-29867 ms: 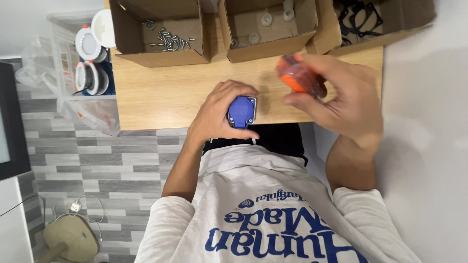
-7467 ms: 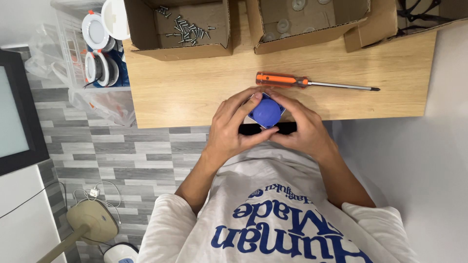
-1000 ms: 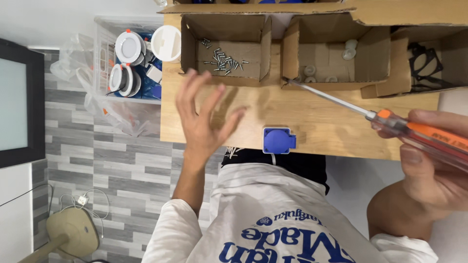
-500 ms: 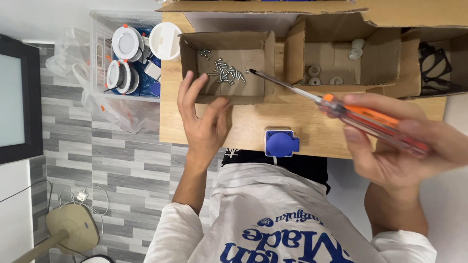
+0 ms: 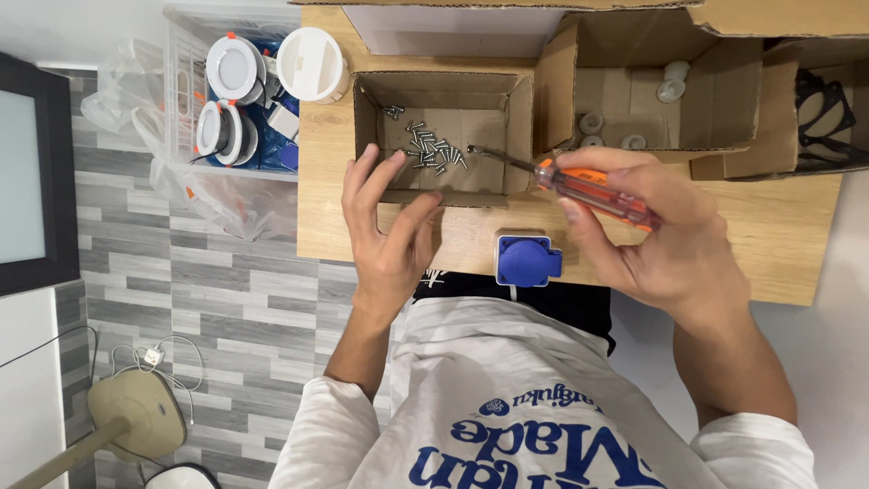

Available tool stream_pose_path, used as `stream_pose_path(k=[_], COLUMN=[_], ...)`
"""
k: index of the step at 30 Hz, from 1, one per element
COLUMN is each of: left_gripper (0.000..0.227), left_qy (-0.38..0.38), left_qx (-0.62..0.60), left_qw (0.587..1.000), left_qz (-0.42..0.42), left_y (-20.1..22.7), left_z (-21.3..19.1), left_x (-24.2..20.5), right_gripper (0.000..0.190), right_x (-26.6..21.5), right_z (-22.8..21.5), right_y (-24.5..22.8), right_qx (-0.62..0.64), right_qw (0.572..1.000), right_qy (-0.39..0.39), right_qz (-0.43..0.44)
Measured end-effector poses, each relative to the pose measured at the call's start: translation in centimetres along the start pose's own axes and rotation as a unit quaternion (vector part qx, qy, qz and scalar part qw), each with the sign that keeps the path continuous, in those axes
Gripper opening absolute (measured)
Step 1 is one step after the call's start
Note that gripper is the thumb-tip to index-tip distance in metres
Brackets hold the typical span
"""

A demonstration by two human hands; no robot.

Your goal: The person assembles a blue electrical socket by inserting it into a white plastic back box. They then use an orange screwdriver to tighten screws into the socket, securing it to the back box. The person repeats this process with a second socket and back box.

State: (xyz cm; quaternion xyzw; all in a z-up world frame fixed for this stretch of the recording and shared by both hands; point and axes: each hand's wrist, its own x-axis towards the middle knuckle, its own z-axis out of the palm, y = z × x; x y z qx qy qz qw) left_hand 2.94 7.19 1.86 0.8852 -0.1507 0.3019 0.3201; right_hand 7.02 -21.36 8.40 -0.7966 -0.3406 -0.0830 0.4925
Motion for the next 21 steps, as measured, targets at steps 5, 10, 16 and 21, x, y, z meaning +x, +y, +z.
stream_pose_path(k=[5,10,16,21], left_gripper=[0.005,0.013,0.040,0.036], left_qy=[-0.002,0.001,0.024,0.054], left_qx=[-0.006,0.011,0.000,-0.057], left_qw=[1.000,1.000,0.999,0.995], left_qz=[0.000,-0.001,0.027,0.066], left_y=[-0.2,-0.8,0.3,3.3], left_z=[0.1,0.6,-0.2,-1.2], left_x=[0.4,1.4,2.0,3.6], right_gripper=[0.013,0.053,0.034,0.056], right_x=[1.2,1.3,-3.3,-6.9], right_z=[-0.8,-2.2,-4.8,-4.9], right_y=[-1.9,-4.3,-4.9,-6.0], right_qx=[-0.013,-0.032,-0.088,-0.125], right_qw=[0.999,0.992,0.985,0.962], right_qy=[0.026,0.115,0.146,0.230], right_qz=[0.045,-0.037,0.014,0.077])
